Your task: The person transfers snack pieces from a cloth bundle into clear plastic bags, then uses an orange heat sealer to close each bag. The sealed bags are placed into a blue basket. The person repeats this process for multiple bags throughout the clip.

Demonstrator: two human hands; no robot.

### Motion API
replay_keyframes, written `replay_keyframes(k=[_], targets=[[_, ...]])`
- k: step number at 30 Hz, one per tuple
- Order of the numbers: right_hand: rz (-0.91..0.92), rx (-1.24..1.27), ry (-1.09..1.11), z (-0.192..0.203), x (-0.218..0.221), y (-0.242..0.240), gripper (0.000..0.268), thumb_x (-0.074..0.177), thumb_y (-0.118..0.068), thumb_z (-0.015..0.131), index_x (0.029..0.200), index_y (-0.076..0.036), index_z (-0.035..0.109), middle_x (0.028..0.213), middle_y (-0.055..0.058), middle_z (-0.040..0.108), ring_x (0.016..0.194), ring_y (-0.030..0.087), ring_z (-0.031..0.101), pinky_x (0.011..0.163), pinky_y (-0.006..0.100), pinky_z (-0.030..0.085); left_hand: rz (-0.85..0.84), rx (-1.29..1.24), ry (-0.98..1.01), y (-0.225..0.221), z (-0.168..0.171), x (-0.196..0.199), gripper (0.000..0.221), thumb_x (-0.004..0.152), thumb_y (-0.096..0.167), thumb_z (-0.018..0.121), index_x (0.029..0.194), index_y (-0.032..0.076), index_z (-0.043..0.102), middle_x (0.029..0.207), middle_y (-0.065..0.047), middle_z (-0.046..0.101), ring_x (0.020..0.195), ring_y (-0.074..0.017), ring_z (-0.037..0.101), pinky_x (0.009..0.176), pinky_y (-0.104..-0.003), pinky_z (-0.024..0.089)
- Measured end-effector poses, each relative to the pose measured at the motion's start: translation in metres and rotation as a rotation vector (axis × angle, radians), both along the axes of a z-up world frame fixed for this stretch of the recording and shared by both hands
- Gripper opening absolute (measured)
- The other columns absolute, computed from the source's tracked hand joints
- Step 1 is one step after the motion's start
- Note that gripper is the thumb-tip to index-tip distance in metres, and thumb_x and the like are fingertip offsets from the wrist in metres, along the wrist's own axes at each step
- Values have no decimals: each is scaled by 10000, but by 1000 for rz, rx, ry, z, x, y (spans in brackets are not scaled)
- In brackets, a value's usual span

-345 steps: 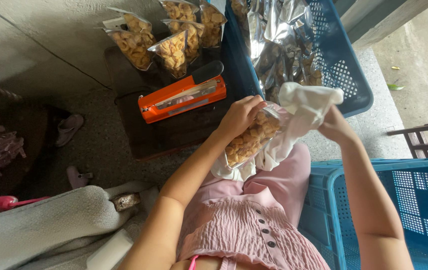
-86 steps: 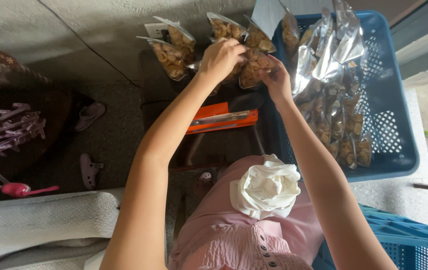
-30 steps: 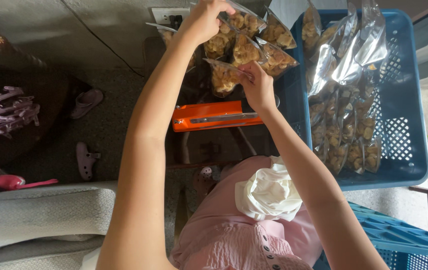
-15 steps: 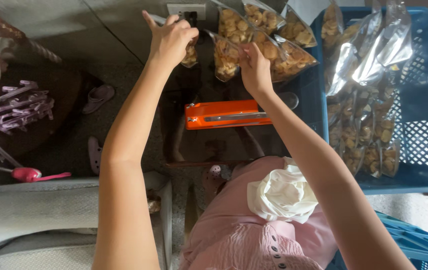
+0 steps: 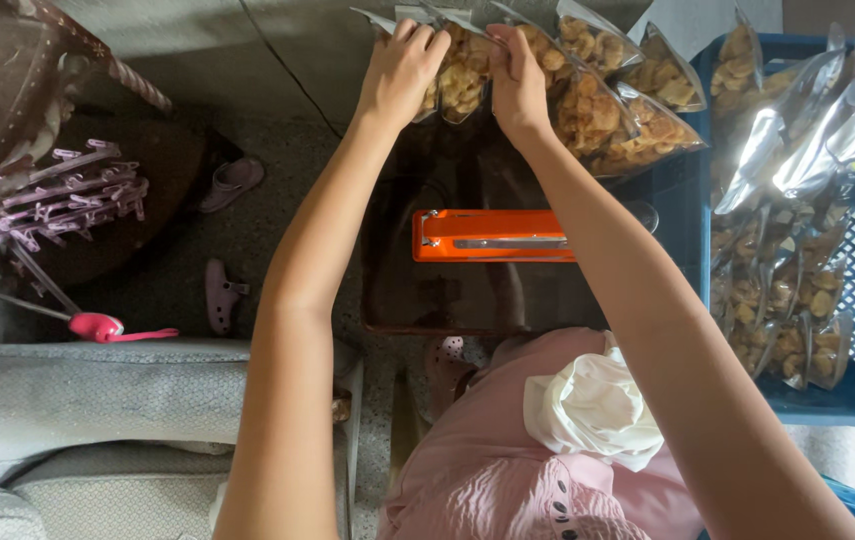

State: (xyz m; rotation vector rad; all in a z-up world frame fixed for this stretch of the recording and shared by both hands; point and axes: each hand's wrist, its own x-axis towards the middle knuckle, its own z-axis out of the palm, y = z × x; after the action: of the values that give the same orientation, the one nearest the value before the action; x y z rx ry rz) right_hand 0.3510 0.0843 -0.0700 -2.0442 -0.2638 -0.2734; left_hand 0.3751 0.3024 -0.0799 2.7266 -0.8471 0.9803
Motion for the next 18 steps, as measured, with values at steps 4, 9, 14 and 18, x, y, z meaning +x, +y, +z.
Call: replay_keyframes(k=[4, 9, 14, 18], targets=[[48, 120, -144, 7, -27, -2, 591, 1062, -9, 554, 1596, -125, 329, 1525, 143, 462, 1327, 285, 440, 1068, 369, 475, -6, -14, -2, -4, -7, 6, 386, 905, 12, 743, 1261, 74, 608, 1237, -103, 619, 1205, -303, 570, 894, -485, 555], [101, 459, 2, 27, -102, -17, 650, 1041, 113, 532, 1632, -73, 335, 1727, 126, 308, 1653, 290, 180, 1338, 383, 251, 92, 15, -127, -11, -1, -8, 608, 850, 39, 776, 1411, 179, 586, 1415, -103, 495, 1341, -372, 475, 1019, -659, 450], [-154, 371, 242, 81, -212, -117, 418, 977, 42, 595, 1389, -24, 621, 1408, 107, 649, 1347, 220, 600, 1100, 326, 498, 118, -254, -193, -54, 43, -69, 555, 915, 100, 784, 1411, 181, 551, 1455, -76, 460, 1321, -328, 462, 1133, -713, 307], [-286, 365, 61, 94, -276, -219, 188, 1027, 13, 639, 1203, 17, 706, 1161, 113, 728, 1106, 172, 689, 1030, 309, 550, -66, -402, 29, -118, 84, -132, 482, 959, 78, 765, 1385, 161, 556, 1410, -69, 482, 1286, -296, 505, 1116, -569, 359]])
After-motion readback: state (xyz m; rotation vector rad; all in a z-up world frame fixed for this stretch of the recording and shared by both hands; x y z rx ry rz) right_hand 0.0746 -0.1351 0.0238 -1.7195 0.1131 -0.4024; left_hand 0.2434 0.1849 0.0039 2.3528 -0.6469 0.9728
